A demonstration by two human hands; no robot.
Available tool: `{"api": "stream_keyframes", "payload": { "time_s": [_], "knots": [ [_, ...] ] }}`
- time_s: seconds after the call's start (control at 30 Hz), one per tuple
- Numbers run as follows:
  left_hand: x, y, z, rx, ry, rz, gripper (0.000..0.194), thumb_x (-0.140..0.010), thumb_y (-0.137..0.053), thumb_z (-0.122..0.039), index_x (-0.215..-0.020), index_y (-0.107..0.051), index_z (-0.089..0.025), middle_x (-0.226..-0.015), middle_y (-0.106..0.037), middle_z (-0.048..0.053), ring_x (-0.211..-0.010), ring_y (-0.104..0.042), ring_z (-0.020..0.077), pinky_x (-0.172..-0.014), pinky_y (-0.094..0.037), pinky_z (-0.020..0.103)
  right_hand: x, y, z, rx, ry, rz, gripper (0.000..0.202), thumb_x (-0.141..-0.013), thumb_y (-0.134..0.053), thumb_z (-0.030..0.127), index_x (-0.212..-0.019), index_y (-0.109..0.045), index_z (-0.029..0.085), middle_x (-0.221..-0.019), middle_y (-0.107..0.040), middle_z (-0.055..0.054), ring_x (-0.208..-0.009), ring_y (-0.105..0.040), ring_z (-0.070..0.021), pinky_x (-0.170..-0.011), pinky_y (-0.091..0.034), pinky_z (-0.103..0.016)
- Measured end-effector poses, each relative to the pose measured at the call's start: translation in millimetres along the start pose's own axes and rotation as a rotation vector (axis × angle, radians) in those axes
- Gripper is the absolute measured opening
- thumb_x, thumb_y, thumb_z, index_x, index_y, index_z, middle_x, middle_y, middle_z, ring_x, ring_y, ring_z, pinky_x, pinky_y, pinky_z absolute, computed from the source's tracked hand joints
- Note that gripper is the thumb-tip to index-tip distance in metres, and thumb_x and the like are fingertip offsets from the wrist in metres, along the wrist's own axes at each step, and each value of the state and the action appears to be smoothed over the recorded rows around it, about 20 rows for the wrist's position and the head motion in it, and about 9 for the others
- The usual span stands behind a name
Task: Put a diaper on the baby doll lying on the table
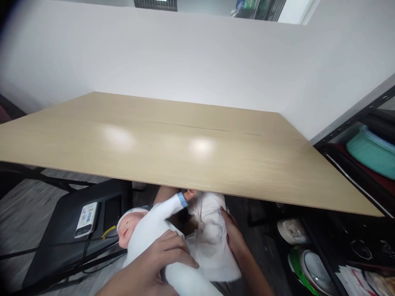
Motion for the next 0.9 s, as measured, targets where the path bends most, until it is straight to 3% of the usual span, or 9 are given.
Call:
{"api": "stream_keyframes", "payload": {
  "time_s": [0.07, 0.17, 0.27, 0.37, 0.43, 0.63, 0.8, 0.9],
  "knots": [
    [1.0, -1.2, 1.8, -0.018, 0.006, -0.001, 0.035, -0.090, -0.079, -0.047, -0.121, -0.071, -0.033, -0.113, -0.072, 0.003, -0.104, -0.065, 0.0221, -0.094, -0.047, 0.034, -1.2, 11.2, -10.8, 0.134, 0.029, -0.150, 0.066, -0.079, -0.064, 0.077, -0.109, -0.072, 0.018, -0.110, -0.080, -0.015, -0.113, -0.074, -0.0361, -0.097, -0.059, -0.046],
    [2.1, -3.6, 4.3, -0.021, 0.005, 0.006, 0.037, -0.090, -0.077, -0.053, -0.121, -0.072, -0.032, -0.113, -0.072, 0.004, -0.105, -0.065, 0.0227, -0.096, -0.047, 0.036, 3.3, 21.1, -17.7, 0.210, 0.066, -0.240, 0.079, -0.072, -0.066, 0.082, -0.118, -0.067, 0.018, -0.123, -0.075, -0.018, -0.120, -0.068, -0.0416, -0.102, -0.055, -0.053],
    [1.6, -5.5, 3.9, -0.038, -0.004, 0.010, 0.037, -0.091, -0.076, -0.052, -0.123, -0.071, -0.033, -0.114, -0.073, 0.004, -0.105, -0.065, 0.0228, -0.096, -0.046, 0.037, 18.5, 20.4, 3.9, 0.480, 0.319, -0.348, 0.088, -0.077, -0.065, 0.077, -0.138, -0.058, 0.014, -0.145, -0.061, -0.024, -0.135, -0.055, -0.0457, -0.112, -0.045, -0.062],
    [-1.0, -8.4, 2.3, -0.078, -0.010, 0.017, 0.037, -0.091, -0.076, -0.051, -0.124, -0.070, -0.032, -0.114, -0.073, 0.004, -0.103, -0.065, 0.0230, -0.093, -0.047, 0.036, 32.7, -16.6, 24.2, 0.863, 0.687, -0.261, 0.071, -0.097, -0.055, 0.059, -0.154, -0.048, 0.018, -0.166, -0.041, -0.020, -0.153, -0.036, -0.0416, -0.122, -0.036, -0.063],
    [-3.4, -10.8, 2.5, -0.096, -0.018, 0.015, 0.038, -0.091, -0.076, -0.050, -0.123, -0.070, -0.032, -0.113, -0.073, 0.004, -0.103, -0.064, 0.0227, -0.092, -0.046, 0.036, 30.3, -44.9, 18.6, 0.988, 0.777, -0.134, 0.062, -0.104, -0.048, 0.049, -0.159, -0.043, 0.023, -0.172, -0.033, -0.014, -0.158, -0.030, -0.0375, -0.123, -0.036, -0.061],
    [-9.0, -25.0, 10.9, -0.146, -0.058, 0.067, 0.046, -0.094, -0.066, -0.064, -0.128, -0.070, -0.033, -0.112, -0.074, 0.004, -0.103, -0.065, 0.0222, -0.092, -0.044, 0.036, 0.8, -89.6, -2.3, 1.062, 0.809, -0.089, 0.061, -0.106, -0.047, 0.046, -0.156, -0.047, 0.013, -0.169, -0.039, -0.019, -0.158, -0.032, -0.0350, -0.127, -0.033, -0.057],
    [-11.4, -34.9, 19.4, -0.181, -0.057, 0.097, 0.052, -0.094, -0.062, -0.068, -0.135, -0.067, -0.035, -0.120, -0.072, 0.004, -0.109, -0.065, 0.0222, -0.096, -0.043, 0.036, -7.7, -98.3, 6.8, 1.077, 0.796, -0.111, 0.057, -0.101, -0.052, 0.036, -0.151, -0.054, 0.007, -0.164, -0.044, -0.025, -0.156, -0.036, -0.0387, -0.128, -0.027, -0.061],
    [-11.4, -39.5, 22.0, -0.250, -0.089, 0.107, 0.053, -0.094, -0.065, -0.065, -0.137, -0.064, -0.035, -0.117, -0.072, 0.003, -0.107, -0.065, 0.0221, -0.094, -0.044, 0.035, 5.2, -96.2, 20.1, 1.020, 0.780, -0.082, 0.057, -0.101, -0.050, 0.034, -0.153, -0.052, 0.009, -0.164, -0.045, -0.022, -0.156, -0.036, -0.0380, -0.129, -0.021, -0.066]
  ]
}}
Point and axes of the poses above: each hand's wrist, its own x-axis away from the middle knuckle, its own y-axis out of the back of the hand, z = x × y, the point moved 7 cm from there along -x, towards the middle knuckle
